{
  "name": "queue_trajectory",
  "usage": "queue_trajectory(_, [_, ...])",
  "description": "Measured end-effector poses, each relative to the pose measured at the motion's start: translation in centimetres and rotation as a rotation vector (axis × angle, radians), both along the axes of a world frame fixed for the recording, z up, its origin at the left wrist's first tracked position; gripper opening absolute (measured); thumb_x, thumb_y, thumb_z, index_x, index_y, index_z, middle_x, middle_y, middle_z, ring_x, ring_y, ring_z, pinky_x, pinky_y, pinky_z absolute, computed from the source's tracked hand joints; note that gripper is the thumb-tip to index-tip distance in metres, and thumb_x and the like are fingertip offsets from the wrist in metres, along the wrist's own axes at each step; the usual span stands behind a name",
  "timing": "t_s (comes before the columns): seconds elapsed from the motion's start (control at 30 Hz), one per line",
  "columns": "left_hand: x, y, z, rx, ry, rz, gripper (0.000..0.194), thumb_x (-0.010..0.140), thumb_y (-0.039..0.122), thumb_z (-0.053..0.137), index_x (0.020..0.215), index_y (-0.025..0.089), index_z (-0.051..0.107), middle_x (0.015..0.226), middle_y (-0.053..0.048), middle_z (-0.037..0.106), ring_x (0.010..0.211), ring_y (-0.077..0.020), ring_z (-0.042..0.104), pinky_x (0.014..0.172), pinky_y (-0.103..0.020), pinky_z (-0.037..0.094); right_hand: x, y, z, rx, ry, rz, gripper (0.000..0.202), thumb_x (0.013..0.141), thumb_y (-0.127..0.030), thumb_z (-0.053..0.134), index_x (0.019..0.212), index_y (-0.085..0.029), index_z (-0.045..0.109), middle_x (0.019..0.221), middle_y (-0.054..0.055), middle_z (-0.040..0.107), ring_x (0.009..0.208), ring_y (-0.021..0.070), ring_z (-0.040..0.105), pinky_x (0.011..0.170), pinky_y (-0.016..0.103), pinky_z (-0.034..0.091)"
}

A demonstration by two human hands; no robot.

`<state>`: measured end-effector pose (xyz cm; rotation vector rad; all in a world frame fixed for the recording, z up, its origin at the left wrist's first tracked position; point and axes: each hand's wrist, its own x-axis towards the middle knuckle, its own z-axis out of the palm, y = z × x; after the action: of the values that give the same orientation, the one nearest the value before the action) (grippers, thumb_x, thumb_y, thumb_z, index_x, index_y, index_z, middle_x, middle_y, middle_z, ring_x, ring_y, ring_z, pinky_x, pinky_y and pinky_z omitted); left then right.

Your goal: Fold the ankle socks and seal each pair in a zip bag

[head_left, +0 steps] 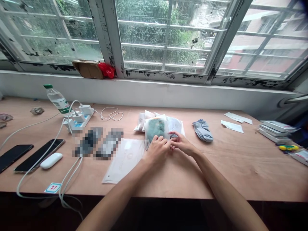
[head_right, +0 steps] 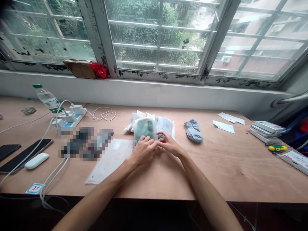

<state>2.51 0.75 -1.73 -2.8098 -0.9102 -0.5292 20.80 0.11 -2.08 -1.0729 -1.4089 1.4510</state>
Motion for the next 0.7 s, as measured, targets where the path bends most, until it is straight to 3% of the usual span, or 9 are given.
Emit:
queue_trajectory(0.17, [-0.2,0.5,-0.4,-0.068,0.034,0.042,0.02,0.088,0.016,0.046,0.08,0.015,0.064,0.074,-0.008,0.067,0.072,-0.0206,0.062,0.069,-0.033,0.044,0.7,-0.2,0.1,-0.021,-0.084,0.111,0.066,0.076,-0.034,0.073,0.131,-0.024,0.039,0.079,-0.002,0.062,0.061,0.0131,0.061,0.061,0.03,0.051])
queue_trajectory(0.3, [-0.4,0.2,0.1,-0.166,0.084,0.013,0.02,0.086,0.015,0.045,0.082,0.014,0.065,0.072,-0.009,0.07,0.062,-0.0205,0.066,0.061,-0.03,0.048,0.8,-0.4,0.4,-0.029,-0.152,0.228,0.065,0.08,-0.031,0.066,0.137,-0.026,0.036,0.075,-0.004,0.059,0.059,0.0129,0.059,0.058,0.029,0.051])
queue_trajectory(0.7, [-0.1,-0.5,-0.1,-0.14,0.139,-0.062,0.027,0.092,0.015,0.039,0.11,0.015,0.059,0.075,-0.008,0.072,0.061,-0.0235,0.069,0.058,-0.033,0.051,0.6,-0.3,1.4,0.09,-0.229,0.047,0.064,0.08,-0.026,0.063,0.137,-0.024,0.035,0.063,-0.008,0.051,0.055,0.0106,0.05,0.056,0.026,0.043])
